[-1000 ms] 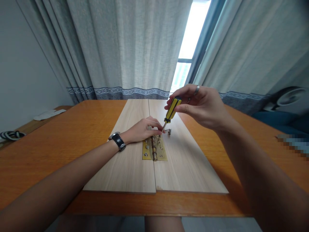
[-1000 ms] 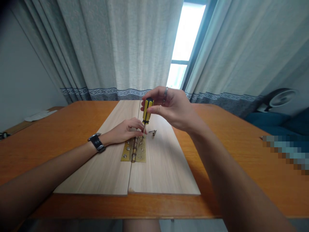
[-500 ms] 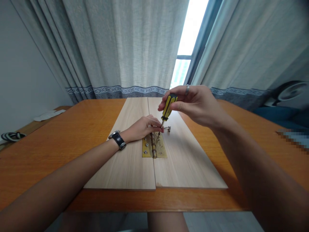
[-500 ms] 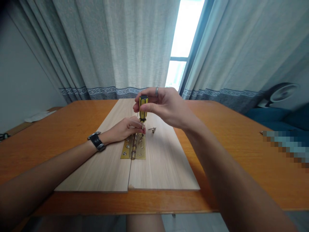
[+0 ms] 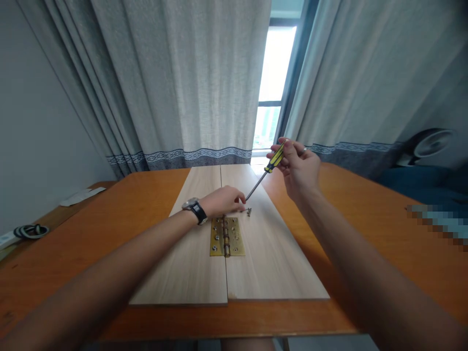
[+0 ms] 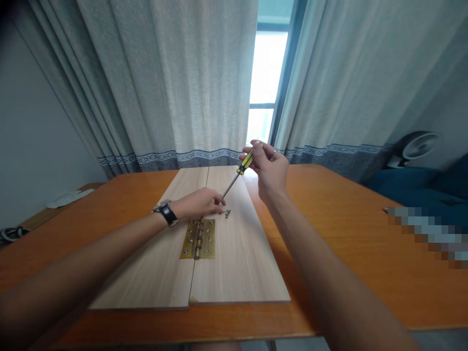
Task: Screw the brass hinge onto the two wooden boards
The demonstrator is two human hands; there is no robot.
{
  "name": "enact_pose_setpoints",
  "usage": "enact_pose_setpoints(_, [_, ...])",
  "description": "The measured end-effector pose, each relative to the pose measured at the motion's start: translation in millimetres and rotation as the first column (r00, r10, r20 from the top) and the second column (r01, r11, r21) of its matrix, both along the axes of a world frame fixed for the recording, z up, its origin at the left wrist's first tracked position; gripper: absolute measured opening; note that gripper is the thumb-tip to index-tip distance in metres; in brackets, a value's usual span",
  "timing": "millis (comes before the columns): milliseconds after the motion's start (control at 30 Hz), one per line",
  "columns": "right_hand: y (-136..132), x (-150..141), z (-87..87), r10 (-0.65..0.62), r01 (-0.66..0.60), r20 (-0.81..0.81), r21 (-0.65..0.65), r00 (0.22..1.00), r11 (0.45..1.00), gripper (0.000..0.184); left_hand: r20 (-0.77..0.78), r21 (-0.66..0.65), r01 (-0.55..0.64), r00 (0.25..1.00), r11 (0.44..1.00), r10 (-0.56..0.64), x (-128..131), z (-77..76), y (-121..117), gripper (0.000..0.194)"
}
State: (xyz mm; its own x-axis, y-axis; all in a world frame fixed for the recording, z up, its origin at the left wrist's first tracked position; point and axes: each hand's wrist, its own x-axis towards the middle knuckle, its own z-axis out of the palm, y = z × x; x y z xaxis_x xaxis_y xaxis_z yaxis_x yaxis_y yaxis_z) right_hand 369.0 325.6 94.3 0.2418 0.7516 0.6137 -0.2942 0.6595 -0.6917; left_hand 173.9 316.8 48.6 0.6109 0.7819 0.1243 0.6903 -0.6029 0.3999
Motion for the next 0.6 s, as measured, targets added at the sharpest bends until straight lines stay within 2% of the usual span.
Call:
enact_pose_setpoints(133, [11, 2, -12.1, -0.007, -0.001, -0.103, -0.077, 0.995, 0.997, 0.045, -0.052, -0.001, 0.049, 0.997, 0.999, -0.049, 21, -1.1, 10, 0.009])
enact_pose_setpoints(233, [14, 4, -15.4, -0.034, 0.010, -0.157, -0.151, 0.987, 0.989, 0.040, -0.026, -0.015, 0.035, 0.999, 0.999, -0.036, 23, 0.7, 11, 0.008])
enact_pose_setpoints(433, [12, 4, -10.2, -0.019, -0.039, -0.263, -0.213, 0.965, 0.976, 0.030, 0.115, -0.006, -0.039, 0.993, 0.999, 0.040, -13, 6.5, -7, 0.008])
enact_pose_setpoints(533, [12, 4, -10.4, 0.018, -0.079, -0.282, -0.209, 0.959, 0.975, 0.030, 0.375, -0.078, -0.003, 0.927, 0.997, 0.032, -33, -2.9, -29, 0.012])
enact_pose_setpoints(600, [12, 2, -12.5, 0.054, -0.108, -0.263, -0.198, 0.963, 0.974, 0.029, 0.420, -0.107, -0.008, 0.906, 0.994, 0.052, -40, -10.9, -43, 0.014])
